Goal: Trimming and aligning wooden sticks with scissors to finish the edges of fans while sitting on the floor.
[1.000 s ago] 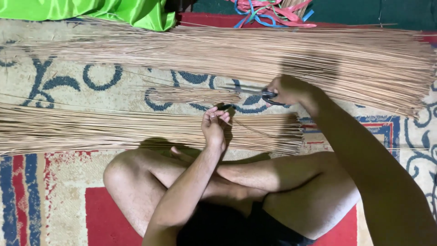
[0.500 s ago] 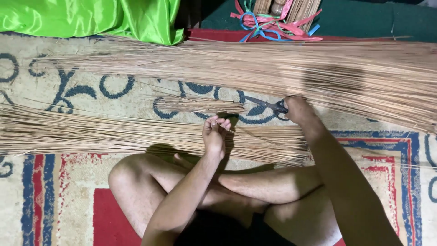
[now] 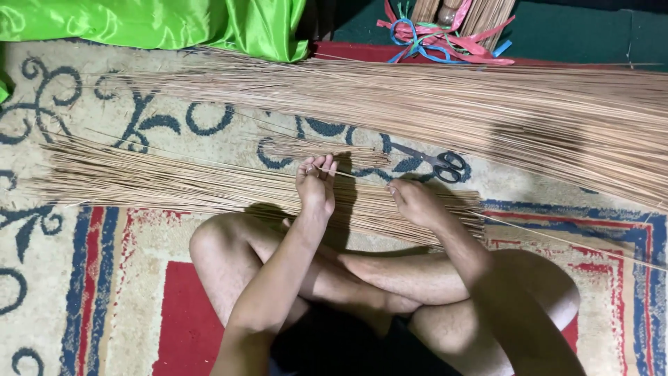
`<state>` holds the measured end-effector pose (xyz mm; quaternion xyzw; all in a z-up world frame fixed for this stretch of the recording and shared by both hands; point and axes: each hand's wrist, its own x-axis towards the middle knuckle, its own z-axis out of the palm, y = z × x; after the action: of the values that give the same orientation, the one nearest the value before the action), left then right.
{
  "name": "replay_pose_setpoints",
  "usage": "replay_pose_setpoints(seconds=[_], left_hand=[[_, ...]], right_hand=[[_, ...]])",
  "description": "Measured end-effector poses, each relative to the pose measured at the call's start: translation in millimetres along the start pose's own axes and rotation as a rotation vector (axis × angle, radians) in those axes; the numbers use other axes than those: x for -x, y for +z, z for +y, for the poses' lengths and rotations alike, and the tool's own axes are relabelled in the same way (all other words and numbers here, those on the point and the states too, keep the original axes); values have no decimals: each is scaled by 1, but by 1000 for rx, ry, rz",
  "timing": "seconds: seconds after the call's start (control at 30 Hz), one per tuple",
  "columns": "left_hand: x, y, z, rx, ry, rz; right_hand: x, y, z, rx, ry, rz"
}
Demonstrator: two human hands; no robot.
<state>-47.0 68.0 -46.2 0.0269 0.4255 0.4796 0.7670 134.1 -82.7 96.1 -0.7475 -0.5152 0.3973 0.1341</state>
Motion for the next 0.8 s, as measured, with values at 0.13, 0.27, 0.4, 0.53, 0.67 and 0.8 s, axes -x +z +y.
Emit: replay_pose_setpoints(seconds=[0.13, 0.27, 0.4, 0.53, 0.67, 0.8], left_hand=[[-2, 3, 11, -65, -22, 23], [-35, -6, 19, -840, 326, 195], [-76, 23, 59, -1673, 921, -68], [-107, 43, 63, -2057, 1159, -386], [-114, 64, 59, -2333, 1113, -634], [-137, 62, 44, -2400, 1190, -734]], right_hand=[[-12, 16, 6, 52, -31, 86], [-31, 44, 41, 178, -38, 142], [-36, 41, 34, 225, -52, 171], [-36, 48, 39, 254, -76, 210], [-36, 54, 43, 246, -77, 222], [-33, 50, 32, 213, -51, 224]])
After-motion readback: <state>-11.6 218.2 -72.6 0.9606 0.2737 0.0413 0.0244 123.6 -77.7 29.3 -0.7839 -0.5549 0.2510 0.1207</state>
